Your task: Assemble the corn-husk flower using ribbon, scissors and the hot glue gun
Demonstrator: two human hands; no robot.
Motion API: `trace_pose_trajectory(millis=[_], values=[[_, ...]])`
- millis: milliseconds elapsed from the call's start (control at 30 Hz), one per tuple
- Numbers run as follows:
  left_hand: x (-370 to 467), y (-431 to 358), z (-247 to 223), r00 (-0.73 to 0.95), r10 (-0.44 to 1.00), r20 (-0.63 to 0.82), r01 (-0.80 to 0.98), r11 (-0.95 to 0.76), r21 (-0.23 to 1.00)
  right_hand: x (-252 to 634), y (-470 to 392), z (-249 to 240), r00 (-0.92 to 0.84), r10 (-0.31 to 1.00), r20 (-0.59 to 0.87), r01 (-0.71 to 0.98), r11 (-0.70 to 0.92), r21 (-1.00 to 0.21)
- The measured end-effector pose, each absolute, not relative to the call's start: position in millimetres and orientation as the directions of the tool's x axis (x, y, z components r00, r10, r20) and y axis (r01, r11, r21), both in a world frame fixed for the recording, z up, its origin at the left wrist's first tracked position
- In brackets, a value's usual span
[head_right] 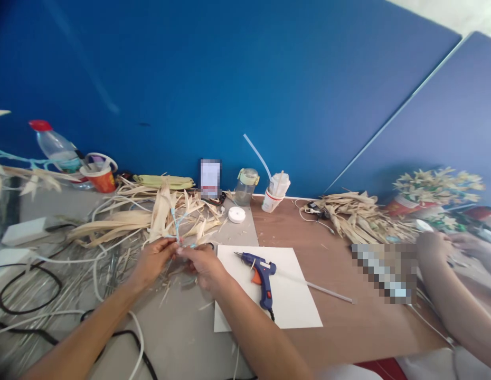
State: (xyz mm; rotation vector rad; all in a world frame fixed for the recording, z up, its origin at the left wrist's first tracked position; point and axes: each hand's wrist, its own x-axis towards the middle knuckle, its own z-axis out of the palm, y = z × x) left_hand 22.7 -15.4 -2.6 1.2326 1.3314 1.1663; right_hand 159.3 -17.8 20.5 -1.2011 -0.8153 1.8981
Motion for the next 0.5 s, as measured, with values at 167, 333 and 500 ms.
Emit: trace_pose_trajectory(millis=[167, 333, 500], values=[[28.0, -19.6, 2.7, -0.023, 1.000, -0.001, 0.146, 0.004, 0.989, 163.4, -23.0, 18.4, -0.269, 0.835, -0.479, -0.217, -0.537, -0.815], [28.6, -21.3, -0.3, 0.011, 1.000, -0.022, 0.142, 0.020, 0.990, 160.9, -27.9, 16.6, -0.139, 0.902, -0.409, -0.237, -0.431, -0.870], [26.9, -18.2, -8.9, 0.092, 0.994, -0.066, 0.052, 0.062, 0.997, 163.9, -30.6, 10.1, -0.117, 0.954, -0.275, -0.187, -0.294, -0.937]])
